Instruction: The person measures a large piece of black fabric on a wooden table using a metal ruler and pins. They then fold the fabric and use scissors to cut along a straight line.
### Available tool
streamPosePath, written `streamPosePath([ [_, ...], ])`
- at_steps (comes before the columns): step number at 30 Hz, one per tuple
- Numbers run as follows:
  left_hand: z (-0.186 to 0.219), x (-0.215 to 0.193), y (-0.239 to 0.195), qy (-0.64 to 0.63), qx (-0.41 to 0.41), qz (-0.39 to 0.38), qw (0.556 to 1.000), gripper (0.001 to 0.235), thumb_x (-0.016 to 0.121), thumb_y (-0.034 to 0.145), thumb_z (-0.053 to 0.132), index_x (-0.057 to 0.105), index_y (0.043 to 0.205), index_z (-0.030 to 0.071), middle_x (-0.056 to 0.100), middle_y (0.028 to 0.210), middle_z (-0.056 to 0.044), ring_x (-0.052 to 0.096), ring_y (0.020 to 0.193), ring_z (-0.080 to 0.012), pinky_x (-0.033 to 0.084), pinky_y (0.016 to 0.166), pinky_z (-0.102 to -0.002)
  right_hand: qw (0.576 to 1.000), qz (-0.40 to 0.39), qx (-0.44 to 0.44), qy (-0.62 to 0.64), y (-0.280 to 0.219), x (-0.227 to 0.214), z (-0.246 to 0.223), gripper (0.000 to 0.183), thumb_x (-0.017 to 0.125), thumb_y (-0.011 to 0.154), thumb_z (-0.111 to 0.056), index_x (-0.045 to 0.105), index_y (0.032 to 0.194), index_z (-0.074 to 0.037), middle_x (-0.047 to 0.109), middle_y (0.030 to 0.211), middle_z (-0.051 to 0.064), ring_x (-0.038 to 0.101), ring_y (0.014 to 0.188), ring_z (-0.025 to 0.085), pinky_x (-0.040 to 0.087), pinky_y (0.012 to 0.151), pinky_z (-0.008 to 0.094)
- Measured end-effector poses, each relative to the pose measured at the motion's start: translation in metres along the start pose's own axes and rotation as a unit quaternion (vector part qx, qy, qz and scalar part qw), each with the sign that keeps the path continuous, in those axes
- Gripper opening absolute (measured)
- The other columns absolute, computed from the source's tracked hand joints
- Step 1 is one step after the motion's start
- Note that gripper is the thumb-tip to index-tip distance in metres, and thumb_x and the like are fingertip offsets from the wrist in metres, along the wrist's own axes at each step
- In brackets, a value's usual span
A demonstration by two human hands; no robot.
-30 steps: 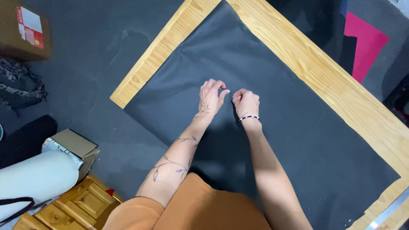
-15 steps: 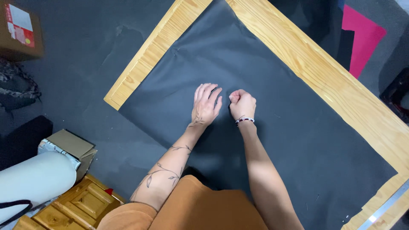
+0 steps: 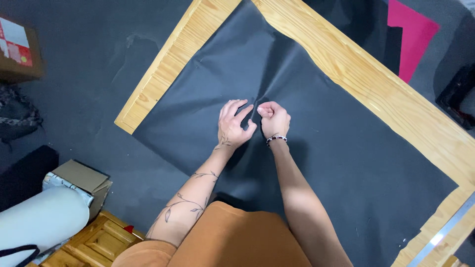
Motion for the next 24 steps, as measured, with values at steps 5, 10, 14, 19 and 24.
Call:
streamPosePath([
  [5,-0.006,0.006,-0.002,-0.002,0.005,0.008,1.0,0.038,0.071,0.069,0.022,0.08,0.106,0.017,0.065,0.114,-0.007,0.063,0.117,-0.0304,0.047,0.11,-0.047,1.0,-0.001,0.013,-0.009,-0.01,-0.019,-0.02,0.017,0.084,0.082,-0.035,0.071,0.092,-0.028,0.079,0.09,-0.012,0.073,0.104,0.021,0.054,0.097,0.041],
  [10,-0.002,0.004,0.0,-0.001,0.022,-0.008,1.0,0.041,0.072,0.067,0.024,0.08,0.107,0.017,0.06,0.116,-0.007,0.06,0.118,-0.0326,0.047,0.108,-0.051,1.0,0.018,-0.02,-0.011,-0.001,-0.015,-0.008,0.032,0.09,0.076,-0.038,0.065,0.087,-0.022,0.079,0.086,-0.006,0.075,0.102,0.025,0.055,0.096,0.044],
  [14,0.005,0.0,0.0,0.066,0.059,-0.047,0.995,0.046,0.071,0.071,0.02,0.074,0.117,0.015,0.058,0.114,-0.011,0.059,0.122,-0.0347,0.043,0.112,-0.055,0.981,0.044,-0.176,0.067,-0.017,-0.014,0.024,0.03,0.08,0.088,-0.039,0.069,0.11,-0.021,0.078,0.104,0.001,0.073,0.106,0.024,0.056,0.096,0.043],
  [19,0.035,-0.005,-0.001,0.206,0.073,-0.088,0.972,0.058,0.076,0.075,0.024,0.064,0.132,0.019,0.055,0.129,-0.012,0.051,0.134,-0.0351,0.032,0.112,-0.068,0.897,0.233,-0.372,-0.044,-0.097,-0.077,0.101,0.023,0.072,0.099,-0.026,0.07,0.119,-0.014,0.071,0.124,0.008,0.068,0.116,0.027,0.053,0.103,0.04],
  [24,0.092,0.001,-0.021,0.108,0.061,-0.139,0.983,0.055,0.068,0.089,0.003,0.057,0.142,0.006,0.045,0.149,-0.023,0.039,0.145,-0.0436,0.024,0.116,-0.069,0.905,0.386,-0.154,-0.086,-0.162,-0.156,0.266,0.029,0.076,0.095,-0.014,0.066,0.121,-0.013,0.068,0.121,0.01,0.061,0.124,0.031,0.044,0.108,0.047],
])
Point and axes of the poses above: each hand's wrist, its own y-axis towards the middle knuckle, its own x-axis out of the palm, z = x × y, the point moved 3 cm from there along y, towards the middle knuckle
